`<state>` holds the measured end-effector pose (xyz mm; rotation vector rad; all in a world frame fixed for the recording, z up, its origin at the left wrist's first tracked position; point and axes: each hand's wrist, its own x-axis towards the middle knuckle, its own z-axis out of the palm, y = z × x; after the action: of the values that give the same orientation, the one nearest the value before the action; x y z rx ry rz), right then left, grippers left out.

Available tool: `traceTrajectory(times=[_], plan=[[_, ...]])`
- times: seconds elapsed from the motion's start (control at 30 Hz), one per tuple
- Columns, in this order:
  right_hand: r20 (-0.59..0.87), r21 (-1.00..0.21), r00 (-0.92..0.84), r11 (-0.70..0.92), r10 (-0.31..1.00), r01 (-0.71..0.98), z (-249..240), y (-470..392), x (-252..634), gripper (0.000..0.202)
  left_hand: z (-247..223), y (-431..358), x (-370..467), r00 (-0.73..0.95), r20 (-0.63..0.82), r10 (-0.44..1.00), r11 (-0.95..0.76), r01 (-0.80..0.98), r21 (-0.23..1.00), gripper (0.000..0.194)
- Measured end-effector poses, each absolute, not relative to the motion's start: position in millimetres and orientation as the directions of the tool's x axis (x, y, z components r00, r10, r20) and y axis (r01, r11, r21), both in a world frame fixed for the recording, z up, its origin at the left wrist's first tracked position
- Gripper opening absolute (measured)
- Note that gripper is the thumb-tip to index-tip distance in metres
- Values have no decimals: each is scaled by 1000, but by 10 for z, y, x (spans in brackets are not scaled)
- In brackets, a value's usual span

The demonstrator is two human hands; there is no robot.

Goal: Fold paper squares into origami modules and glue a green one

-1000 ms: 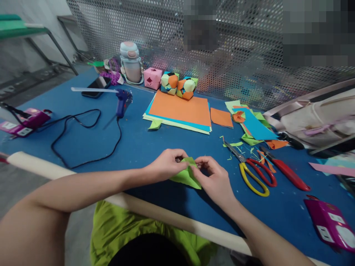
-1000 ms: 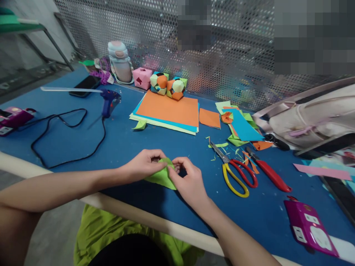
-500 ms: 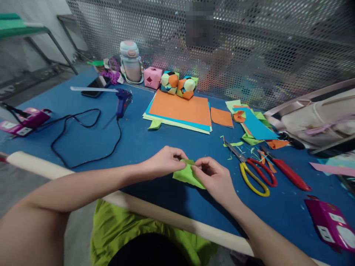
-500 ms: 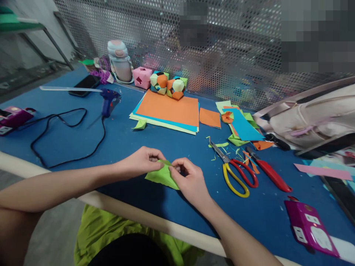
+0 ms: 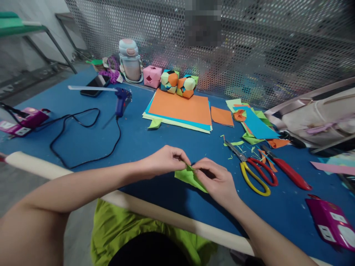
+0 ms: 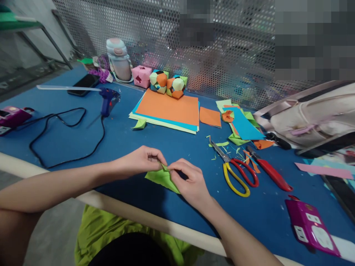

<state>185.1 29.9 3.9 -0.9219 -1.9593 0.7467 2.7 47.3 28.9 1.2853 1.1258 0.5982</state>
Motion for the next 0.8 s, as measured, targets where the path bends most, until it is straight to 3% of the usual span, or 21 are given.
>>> traceTrajectory(times=[0.33,0.53,0.8], plan=[[568,-576,-497,748,656,329,27,276,1878,23,333,492,8,446,-326,833,239,242,940,19],[582,-353,-617,848,530,395,-40,286,1952,25,317,483,9,472,-315,823,238,217,947,12],[534,-149,-715,883,451,446,-9,290,1932,22,322,459,35,438,-317,841,208,279,937,13]])
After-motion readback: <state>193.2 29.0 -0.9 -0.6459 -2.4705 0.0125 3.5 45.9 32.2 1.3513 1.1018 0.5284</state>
